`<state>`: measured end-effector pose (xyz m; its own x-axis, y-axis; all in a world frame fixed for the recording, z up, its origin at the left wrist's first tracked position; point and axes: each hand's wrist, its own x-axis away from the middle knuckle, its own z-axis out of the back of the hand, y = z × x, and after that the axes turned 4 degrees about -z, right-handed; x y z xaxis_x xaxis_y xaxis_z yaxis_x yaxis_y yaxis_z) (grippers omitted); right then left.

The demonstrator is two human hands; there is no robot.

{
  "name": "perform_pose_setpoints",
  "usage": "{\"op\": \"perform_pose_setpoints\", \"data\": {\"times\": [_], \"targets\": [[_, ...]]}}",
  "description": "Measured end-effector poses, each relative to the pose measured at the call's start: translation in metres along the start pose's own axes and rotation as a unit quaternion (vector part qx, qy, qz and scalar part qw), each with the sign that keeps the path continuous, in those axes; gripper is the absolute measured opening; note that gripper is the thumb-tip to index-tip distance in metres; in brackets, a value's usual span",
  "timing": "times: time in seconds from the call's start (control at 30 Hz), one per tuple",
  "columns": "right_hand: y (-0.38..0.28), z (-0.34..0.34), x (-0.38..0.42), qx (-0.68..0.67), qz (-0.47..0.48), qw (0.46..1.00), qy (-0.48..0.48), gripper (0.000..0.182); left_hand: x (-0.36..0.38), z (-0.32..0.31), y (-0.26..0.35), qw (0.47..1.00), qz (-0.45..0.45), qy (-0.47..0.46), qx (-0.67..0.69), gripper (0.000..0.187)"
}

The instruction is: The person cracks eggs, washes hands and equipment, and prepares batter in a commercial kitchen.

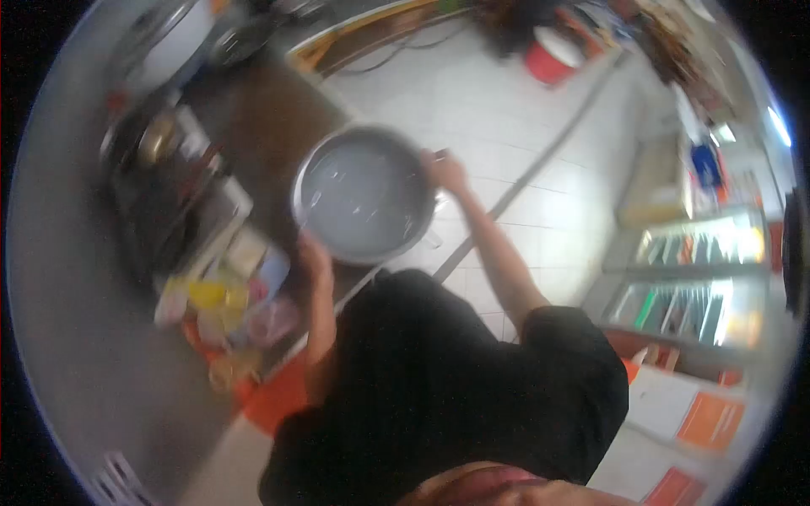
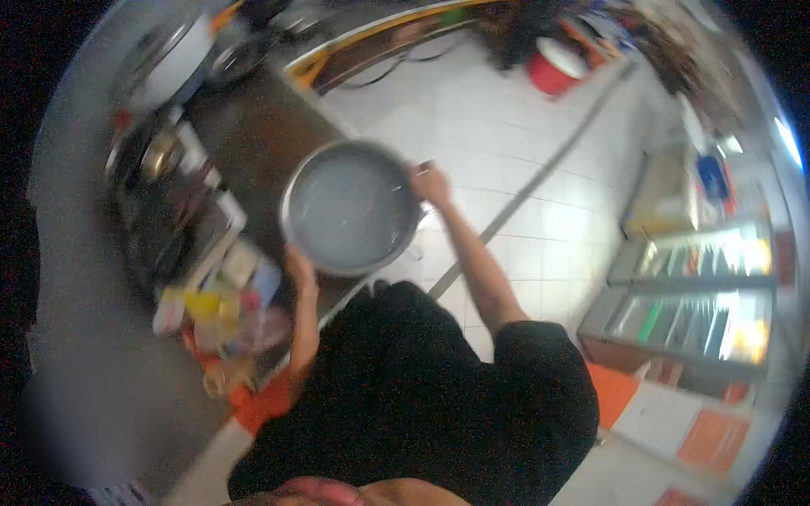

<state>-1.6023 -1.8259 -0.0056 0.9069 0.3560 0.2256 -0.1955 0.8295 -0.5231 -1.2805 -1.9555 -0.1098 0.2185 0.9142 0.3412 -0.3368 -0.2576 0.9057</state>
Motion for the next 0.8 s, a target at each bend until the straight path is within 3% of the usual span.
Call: {"op": "perform_pose_setpoints", "data": {"times": [0.03,0.07,0.1,0.13,0.17,0.2,0.27,0.37,0.47,0.53,0.6,0.8], "targets": [[0.009,-0.011,-0.008,-0.044,0.004,0.999,0.009,0.067,0.005,0.000,0.003,0.998,-0.059,0.008,-0.035,0.054],[0.014,-0.020,-0.015,-0.074,0.007,0.997,0.023,0.067,-0.012,-0.005,-0.024,0.998,-0.054,0.040,0.012,0.055],[0.017,-0.028,-0.026,-0.087,-0.018,0.996,0.020,0.065,-0.008,0.006,-0.002,0.998,-0.048,-0.029,-0.039,0.058],[0.022,-0.036,-0.038,-0.099,-0.001,0.995,0.017,0.064,0.000,0.001,0.009,1.000,0.001,0.003,0.023,0.067],[0.025,-0.040,-0.045,-0.110,0.020,0.994,0.006,0.063,0.013,-0.005,0.026,0.996,-0.059,0.064,0.033,0.076],[0.022,-0.035,-0.044,-0.136,0.021,0.990,-0.010,0.063,0.021,-0.003,0.042,0.998,-0.011,0.047,0.033,0.080],[0.015,-0.036,-0.039,-0.175,0.037,0.983,-0.031,0.065,0.003,-0.011,0.022,0.993,0.008,0.112,0.045,0.072],[0.011,-0.037,-0.035,-0.218,0.055,0.974,-0.040,0.066,-0.011,-0.014,0.007,0.982,0.002,0.146,0.118,0.073],[0.012,-0.035,-0.035,-0.246,0.021,0.966,-0.077,0.065,0.004,-0.021,0.047,0.974,0.009,0.141,0.179,0.076],[0.023,-0.048,-0.050,-0.244,-0.031,0.959,-0.140,0.064,0.001,-0.015,0.038,0.984,0.051,0.143,0.095,0.078],[0.021,-0.036,-0.045,-0.240,-0.007,0.961,-0.141,0.064,0.001,-0.020,0.059,0.982,0.085,0.156,0.058,0.079],[0.020,-0.008,-0.059,-0.323,0.034,0.938,-0.122,0.064,0.015,-0.045,0.103,0.982,0.037,0.151,0.108,0.075]]}}
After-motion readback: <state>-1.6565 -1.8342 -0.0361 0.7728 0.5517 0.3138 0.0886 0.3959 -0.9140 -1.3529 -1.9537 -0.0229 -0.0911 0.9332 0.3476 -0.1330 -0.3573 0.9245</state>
